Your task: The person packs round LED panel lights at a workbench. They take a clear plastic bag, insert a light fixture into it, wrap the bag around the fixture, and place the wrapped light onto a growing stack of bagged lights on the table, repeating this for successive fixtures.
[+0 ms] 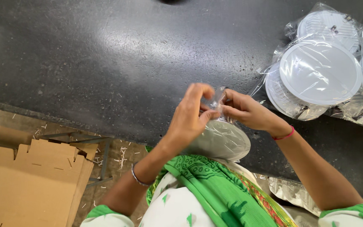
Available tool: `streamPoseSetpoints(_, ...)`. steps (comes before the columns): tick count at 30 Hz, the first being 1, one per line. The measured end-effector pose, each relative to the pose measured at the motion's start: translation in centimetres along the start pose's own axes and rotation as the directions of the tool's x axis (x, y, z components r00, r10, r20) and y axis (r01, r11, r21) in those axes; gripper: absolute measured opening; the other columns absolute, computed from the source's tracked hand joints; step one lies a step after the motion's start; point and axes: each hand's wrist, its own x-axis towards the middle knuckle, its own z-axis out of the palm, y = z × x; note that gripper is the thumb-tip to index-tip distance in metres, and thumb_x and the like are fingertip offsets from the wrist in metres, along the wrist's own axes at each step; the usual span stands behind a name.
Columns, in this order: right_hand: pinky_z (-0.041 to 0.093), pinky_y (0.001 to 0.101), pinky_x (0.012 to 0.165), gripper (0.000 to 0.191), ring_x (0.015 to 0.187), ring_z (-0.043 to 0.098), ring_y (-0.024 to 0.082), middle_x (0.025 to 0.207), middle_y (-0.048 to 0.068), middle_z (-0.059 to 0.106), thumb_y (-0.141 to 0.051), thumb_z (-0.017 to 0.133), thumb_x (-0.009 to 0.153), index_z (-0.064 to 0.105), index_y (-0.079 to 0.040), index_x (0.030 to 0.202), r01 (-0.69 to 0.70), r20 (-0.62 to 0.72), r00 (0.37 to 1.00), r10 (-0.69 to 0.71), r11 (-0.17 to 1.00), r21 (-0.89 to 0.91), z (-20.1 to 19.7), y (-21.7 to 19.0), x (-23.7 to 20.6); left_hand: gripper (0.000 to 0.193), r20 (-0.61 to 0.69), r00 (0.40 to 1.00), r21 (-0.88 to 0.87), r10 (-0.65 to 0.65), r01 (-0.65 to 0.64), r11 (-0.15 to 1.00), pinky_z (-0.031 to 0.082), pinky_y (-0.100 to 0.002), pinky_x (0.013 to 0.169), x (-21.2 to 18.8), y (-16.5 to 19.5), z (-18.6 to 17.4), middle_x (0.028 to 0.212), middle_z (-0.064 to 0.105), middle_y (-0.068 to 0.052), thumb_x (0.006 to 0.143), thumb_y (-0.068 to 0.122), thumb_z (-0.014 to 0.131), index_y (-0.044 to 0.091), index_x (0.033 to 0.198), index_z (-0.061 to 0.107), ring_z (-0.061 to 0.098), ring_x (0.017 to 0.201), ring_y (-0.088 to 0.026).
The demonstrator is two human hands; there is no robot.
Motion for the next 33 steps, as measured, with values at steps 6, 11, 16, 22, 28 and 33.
streamPoseSetpoints(6, 0.050, 0.0217, 0.068, 0.017, 0.081, 0.056, 0.002, 0.091, -0.005, 0.059, -0.025, 0.058, 0.102, 0.055, -0.009, 0.107, -0.045, 0.049, 0.998, 0.039, 0.991, 0.122, -0.3, 0.3, 0.2, 0.015, 0.158, 0.986, -0.057, 0.054, -0.045, 0.997, 0.060, -0.032, 0.078, 0.5, -0.4, -0.8, 0.101, 0.064, -0.007, 0.084, -0.002, 0.076, 0.005, 0.095, 0.068, 0.074, 0.088, -0.019)
streamPoseSetpoints(11, 0.044, 0.0227, 0.065, 0.022, 0.076, 0.049, 0.004, 0.083, -0.004, 0.054, -0.027, 0.063, 0.104, 0.056, -0.007, 0.103, -0.072, 0.078, 0.995, 0.058, 0.978, 0.197, -0.4, 0.0, 0.0, 0.013, 0.208, 0.937, 0.193, 0.280, -0.320, 0.927, 0.057, -0.035, 0.083, -0.4, 0.1, -1.6, 0.102, 0.068, -0.006, 0.088, 0.000, 0.069, 0.007, 0.099, 0.069, 0.069, 0.096, -0.025)
streamPoseSetpoints(16, 0.047, 0.0215, 0.066, 0.021, 0.078, 0.052, 0.003, 0.083, -0.004, 0.058, -0.029, 0.062, 0.103, 0.058, -0.008, 0.102, -0.009, 0.091, 0.996, 0.007, 1.000, 0.025, -0.3, -1.0, -0.5, 0.021, 0.311, 0.887, 0.280, 0.343, -0.430, 0.858, 0.056, -0.038, 0.085, -0.9, 0.7, -2.4, 0.110, 0.069, -0.011, 0.087, 0.001, 0.062, 0.003, 0.108, 0.067, 0.069, 0.102, -0.030)
streamPoseSetpoints(22, 0.049, 0.0253, 0.072, 0.029, 0.085, 0.055, 0.006, 0.089, 0.000, 0.061, -0.016, 0.082, 0.091, 0.055, -0.004, 0.093, 0.056, -0.001, 0.998, -0.057, 0.979, 0.195, 1.8, -3.7, -2.4, 0.026, 0.273, 0.944, 0.137, 0.183, -0.226, 0.964, 0.057, -0.037, 0.089, -1.0, 1.6, -2.6, 0.114, 0.072, -0.012, 0.090, -0.005, 0.057, 0.003, 0.113, 0.067, 0.072, 0.106, -0.028)
streamPoseSetpoints(28, 0.056, 0.0332, 0.100, 0.026, 0.119, 0.067, 0.020, 0.102, 0.003, 0.068, -0.010, 0.083, 0.085, 0.058, -0.006, 0.085, 0.272, -0.336, 0.851, -0.403, 0.887, -0.374, 0.0, -7.9, -9.3, 0.029, -0.087, 0.991, -0.189, 0.100, -0.115, 0.975, 0.054, -0.033, 0.100, 0.0, 0.7, -5.1, 0.126, 0.066, -0.015, 0.102, -0.001, 0.059, 0.000, 0.129, 0.048, 0.069, 0.112, -0.022)
streamPoseSetpoints(33, 0.056, 0.0362, 0.092, 0.028, 0.114, 0.067, 0.026, 0.133, 0.009, 0.066, -0.003, 0.082, 0.077, 0.055, -0.003, 0.083, -0.112, -0.560, 0.646, -0.518, 0.662, -0.741, -2.1, -7.1, -11.5, 0.030, -0.014, 1.000, -0.248, 0.007, -0.010, 0.969, 0.059, -0.032, 0.093, 0.6, -1.0, -3.5, 0.123, 0.067, -0.014, 0.101, 0.002, 0.061, 0.001, 0.129, 0.051, 0.071, 0.103, -0.020)
